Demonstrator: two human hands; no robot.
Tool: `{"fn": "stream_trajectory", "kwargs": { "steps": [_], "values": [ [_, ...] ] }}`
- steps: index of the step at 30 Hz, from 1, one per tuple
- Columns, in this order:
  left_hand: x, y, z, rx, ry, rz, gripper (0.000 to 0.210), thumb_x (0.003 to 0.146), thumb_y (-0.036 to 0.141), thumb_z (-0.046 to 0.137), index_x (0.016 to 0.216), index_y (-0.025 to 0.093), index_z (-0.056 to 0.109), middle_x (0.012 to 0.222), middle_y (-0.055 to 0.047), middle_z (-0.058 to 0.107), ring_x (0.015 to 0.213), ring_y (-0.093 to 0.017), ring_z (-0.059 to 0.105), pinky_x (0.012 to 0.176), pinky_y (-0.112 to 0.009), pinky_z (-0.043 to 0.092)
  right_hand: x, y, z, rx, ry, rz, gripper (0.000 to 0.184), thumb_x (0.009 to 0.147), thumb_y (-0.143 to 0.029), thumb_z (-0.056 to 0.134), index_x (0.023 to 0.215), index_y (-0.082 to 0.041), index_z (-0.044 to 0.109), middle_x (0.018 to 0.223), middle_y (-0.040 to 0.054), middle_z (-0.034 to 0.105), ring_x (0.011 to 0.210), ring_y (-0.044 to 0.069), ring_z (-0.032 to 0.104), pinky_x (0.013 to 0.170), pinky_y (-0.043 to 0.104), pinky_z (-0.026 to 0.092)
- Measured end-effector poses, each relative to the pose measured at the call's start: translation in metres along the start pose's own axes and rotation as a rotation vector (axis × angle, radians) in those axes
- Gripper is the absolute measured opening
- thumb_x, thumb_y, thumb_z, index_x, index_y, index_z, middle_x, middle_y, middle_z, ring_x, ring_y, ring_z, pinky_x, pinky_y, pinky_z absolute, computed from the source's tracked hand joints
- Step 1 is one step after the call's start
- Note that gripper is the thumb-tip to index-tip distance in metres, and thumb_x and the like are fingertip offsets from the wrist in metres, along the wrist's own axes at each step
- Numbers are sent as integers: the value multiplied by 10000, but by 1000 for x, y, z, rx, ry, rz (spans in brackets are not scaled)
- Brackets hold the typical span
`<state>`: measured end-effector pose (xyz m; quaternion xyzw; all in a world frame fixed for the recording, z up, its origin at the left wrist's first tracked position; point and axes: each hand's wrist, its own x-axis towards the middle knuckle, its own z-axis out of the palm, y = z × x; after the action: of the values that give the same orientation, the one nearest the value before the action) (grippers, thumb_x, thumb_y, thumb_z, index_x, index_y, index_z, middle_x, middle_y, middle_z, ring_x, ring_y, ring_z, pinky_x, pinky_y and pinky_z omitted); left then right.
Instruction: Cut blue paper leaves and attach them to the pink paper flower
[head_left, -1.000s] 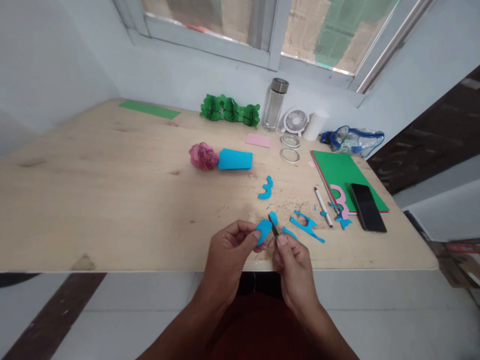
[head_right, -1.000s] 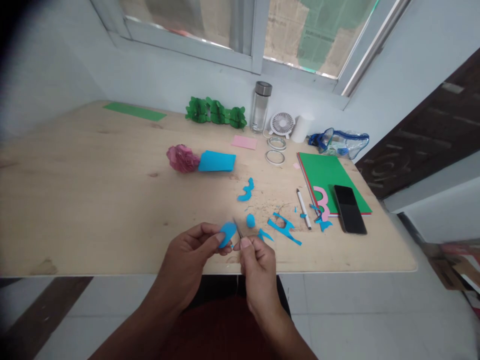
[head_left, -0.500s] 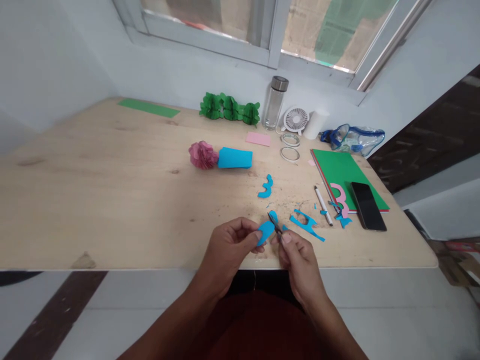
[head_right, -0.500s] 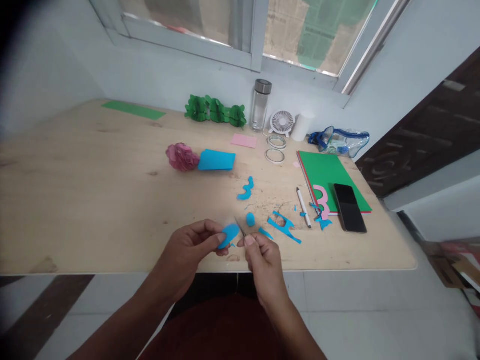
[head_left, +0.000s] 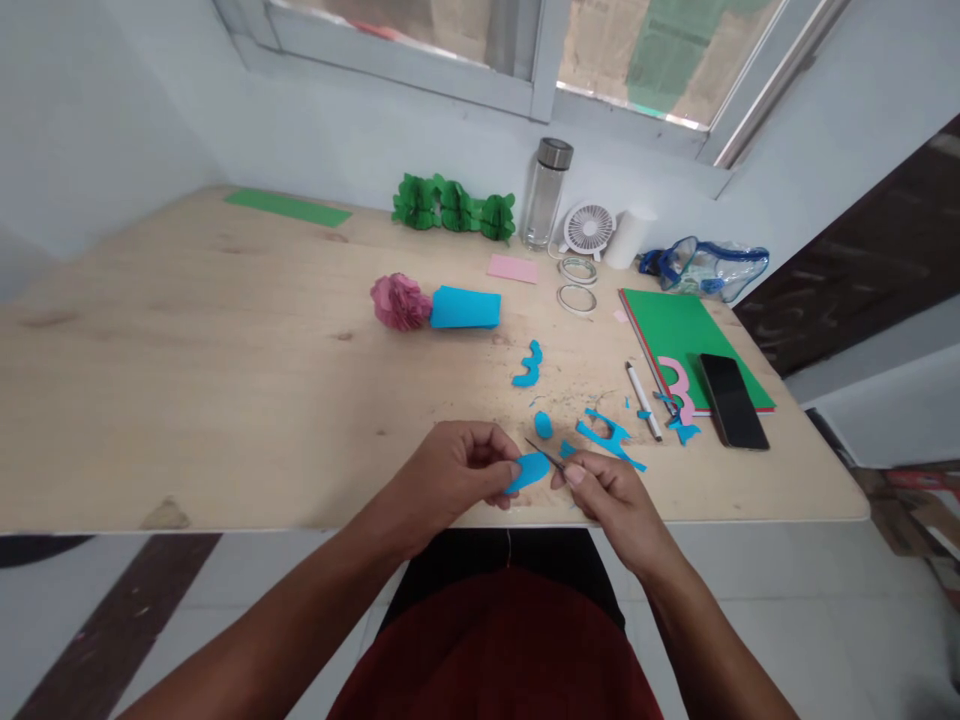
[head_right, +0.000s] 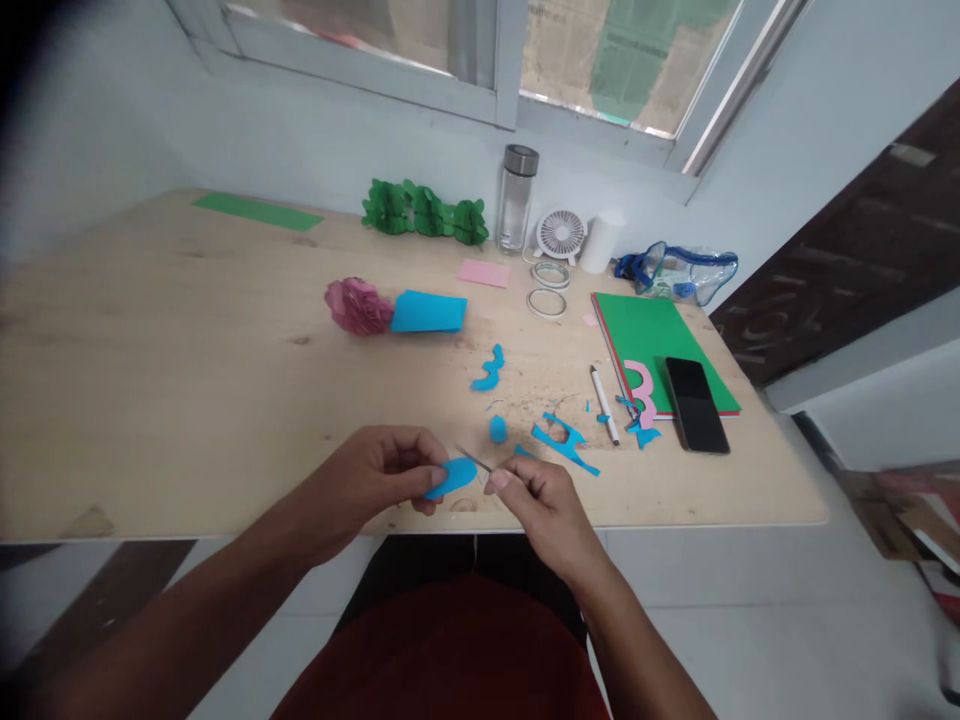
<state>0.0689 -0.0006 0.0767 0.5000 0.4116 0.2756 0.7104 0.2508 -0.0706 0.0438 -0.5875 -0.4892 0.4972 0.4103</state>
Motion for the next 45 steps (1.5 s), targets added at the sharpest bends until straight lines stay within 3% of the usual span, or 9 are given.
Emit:
{"fn": "stream_trajectory", "kwargs": {
  "steps": [23,31,35,38,42,45],
  "values": [
    [5,1,-3,91,-47,-36,56,588,206,690,550,179,660,481,-12,599,438,-124,550,452,-231,485,-3,-4,-5,-50,-23,-64,324,843,-451,535,706,-180,647,510,-66,281,471,87,221,443,227,160],
    [4,1,-2,74,-64,-47,87,588,227,705,536,183,651,470,-8,597,430,-123,543,444,-224,460,-2,-3,-3,-63,66,-64,323,813,-446,579,647,-175,637,517,-51,359,495,92,286,470,231,213],
    [3,-5,3,-43,25,-10,98,594,225,715,536,183,649,489,-8,605,460,-122,539,485,-231,458,-1,7,3,102,161,8,361,804,-504,573,684,-169,635,478,-82,250,447,77,184,433,231,131],
    [3,-14,12,-187,151,49,77,617,228,712,592,171,667,574,-5,625,563,-115,555,577,-223,465,0,10,15,302,238,23,369,803,-521,567,748,-164,639,476,-91,247,436,75,167,421,229,109],
    [2,-25,30,-407,285,33,101,605,226,736,621,158,662,647,-2,629,645,-115,552,628,-224,458,4,3,37,396,328,-10,270,740,-439,664,813,-180,650,556,-68,395,469,72,216,433,218,160],
    [1,-31,40,-541,309,-2,127,590,227,749,648,159,660,715,-12,651,692,-131,567,647,-247,464,7,-2,48,434,367,-10,193,714,-375,682,735,-191,628,618,-50,480,492,75,263,451,217,200]
  ]
}}
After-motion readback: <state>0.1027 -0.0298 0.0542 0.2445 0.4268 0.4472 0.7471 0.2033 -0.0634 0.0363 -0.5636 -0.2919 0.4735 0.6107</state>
